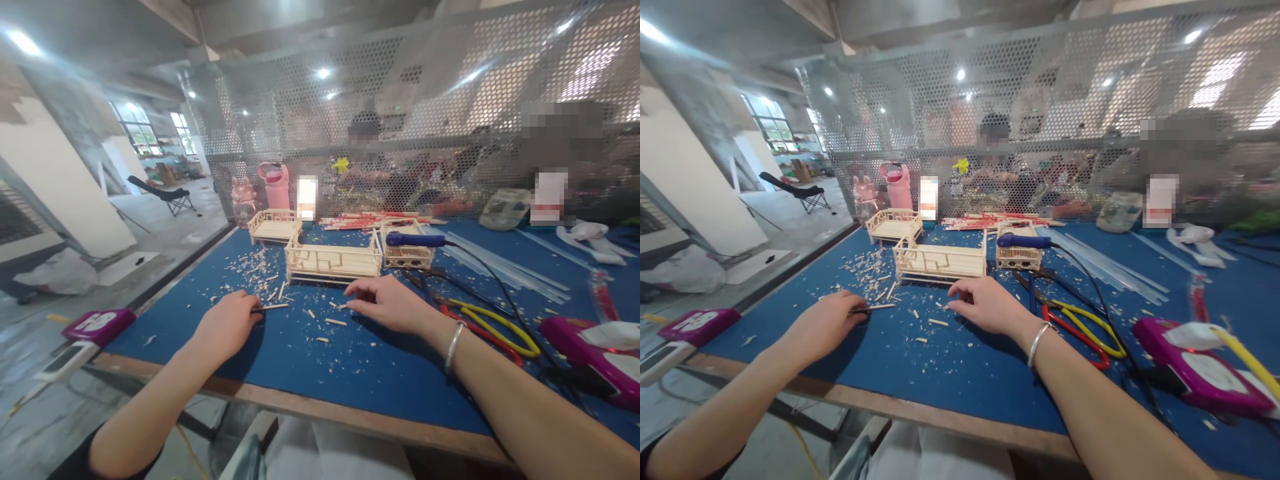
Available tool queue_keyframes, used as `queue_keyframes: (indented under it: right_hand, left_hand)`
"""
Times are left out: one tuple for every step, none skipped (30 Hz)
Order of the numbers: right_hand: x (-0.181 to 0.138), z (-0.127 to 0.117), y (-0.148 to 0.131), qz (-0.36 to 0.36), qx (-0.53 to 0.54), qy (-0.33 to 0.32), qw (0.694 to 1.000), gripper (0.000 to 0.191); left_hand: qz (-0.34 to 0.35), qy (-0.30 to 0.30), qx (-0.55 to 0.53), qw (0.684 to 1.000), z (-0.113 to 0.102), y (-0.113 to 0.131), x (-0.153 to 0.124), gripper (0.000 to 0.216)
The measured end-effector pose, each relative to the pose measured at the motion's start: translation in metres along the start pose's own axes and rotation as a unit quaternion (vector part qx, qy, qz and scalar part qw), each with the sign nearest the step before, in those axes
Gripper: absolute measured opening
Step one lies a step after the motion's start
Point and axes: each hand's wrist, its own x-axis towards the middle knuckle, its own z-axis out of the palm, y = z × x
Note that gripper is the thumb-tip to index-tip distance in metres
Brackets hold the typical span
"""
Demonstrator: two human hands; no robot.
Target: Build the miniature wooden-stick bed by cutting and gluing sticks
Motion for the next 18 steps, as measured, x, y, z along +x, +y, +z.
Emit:
queue_keyframes:
  right_hand:
    - [0.000, 0.000, 0.000, 0.001, 0.000, -0.001, 1.000, 0.021]
    - [0.000, 0.001, -0.001, 0.002, 0.001, -0.003, 1.000, 0.021]
    - [0.000, 0.001, -0.001, 0.003, 0.001, -0.005, 1.000, 0.022]
    - [0.000, 0.001, -0.001, 0.005, 0.001, -0.007, 1.000, 0.022]
    - [0.000, 0.001, -0.002, 0.006, 0.000, -0.009, 1.000, 0.023]
    - [0.000, 0.001, -0.002, 0.007, -0.001, -0.011, 1.000, 0.023]
    - [0.000, 0.000, -0.002, 0.009, -0.004, -0.011, 1.000, 0.023]
    - [0.000, 0.000, -0.001, 0.011, -0.006, -0.012, 1.000, 0.024]
    - [0.000, 0.000, -0.001, 0.013, -0.009, -0.011, 1.000, 0.024]
    - [0.000, -0.001, 0.000, 0.015, -0.010, -0.009, 1.000, 0.024]
    - [0.000, -0.001, 0.000, 0.016, -0.012, -0.008, 1.000, 0.024]
    - [0.000, -0.001, 0.001, 0.016, -0.012, -0.006, 1.000, 0.024]
    - [0.000, -0.001, 0.001, 0.016, -0.012, -0.006, 1.000, 0.024]
    - [0.001, 0.000, 0.001, 0.015, -0.011, -0.006, 1.000, 0.024]
    - [0.001, 0.001, 0.002, 0.014, -0.011, -0.007, 1.000, 0.024]
    - [0.001, 0.001, 0.002, 0.012, -0.011, -0.008, 1.000, 0.025]
    - [0.002, 0.002, 0.002, 0.011, -0.010, -0.010, 1.000, 0.025]
    - [0.002, 0.002, 0.002, 0.010, -0.010, -0.011, 1.000, 0.025]
  left_hand:
    - [-0.006, 0.005, -0.010, 1.000, 0.002, -0.002, 0.001, 0.023]
    - [-0.011, 0.016, -0.021, 1.000, 0.006, -0.004, 0.003, 0.023]
    - [-0.011, 0.028, -0.031, 0.999, 0.009, -0.006, 0.004, 0.022]
    - [-0.006, 0.039, -0.042, 0.998, 0.013, -0.008, 0.005, 0.021]
    - [0.003, 0.047, -0.056, 0.997, 0.017, -0.010, 0.006, 0.020]
    - [0.016, 0.053, -0.070, 0.996, 0.021, -0.012, 0.007, 0.018]
    - [0.029, 0.059, -0.080, 0.995, 0.025, -0.014, 0.007, 0.017]
    - [0.041, 0.067, -0.088, 0.993, 0.028, -0.016, 0.007, 0.017]
    - [0.049, 0.081, -0.094, 0.991, 0.030, -0.018, 0.007, 0.019]
    - [0.052, 0.102, -0.099, 0.989, 0.032, -0.018, 0.006, 0.020]
    - [0.052, 0.126, -0.107, 0.985, 0.034, -0.018, 0.004, 0.022]
    - [0.051, 0.148, -0.121, 0.980, 0.035, -0.017, 0.002, 0.022]
    - [0.053, 0.159, -0.139, 0.976, 0.035, -0.014, 0.000, 0.022]
    - [0.062, 0.156, -0.155, 0.974, 0.034, -0.009, -0.002, 0.022]
    - [0.075, 0.141, -0.170, 0.972, 0.033, -0.003, -0.004, 0.021]
    - [0.093, 0.117, -0.182, 0.972, 0.032, 0.005, -0.006, 0.020]
    - [0.112, 0.095, -0.188, 0.971, 0.030, 0.012, -0.007, 0.019]
    - [0.126, 0.083, -0.192, 0.970, 0.027, 0.019, -0.007, 0.018]
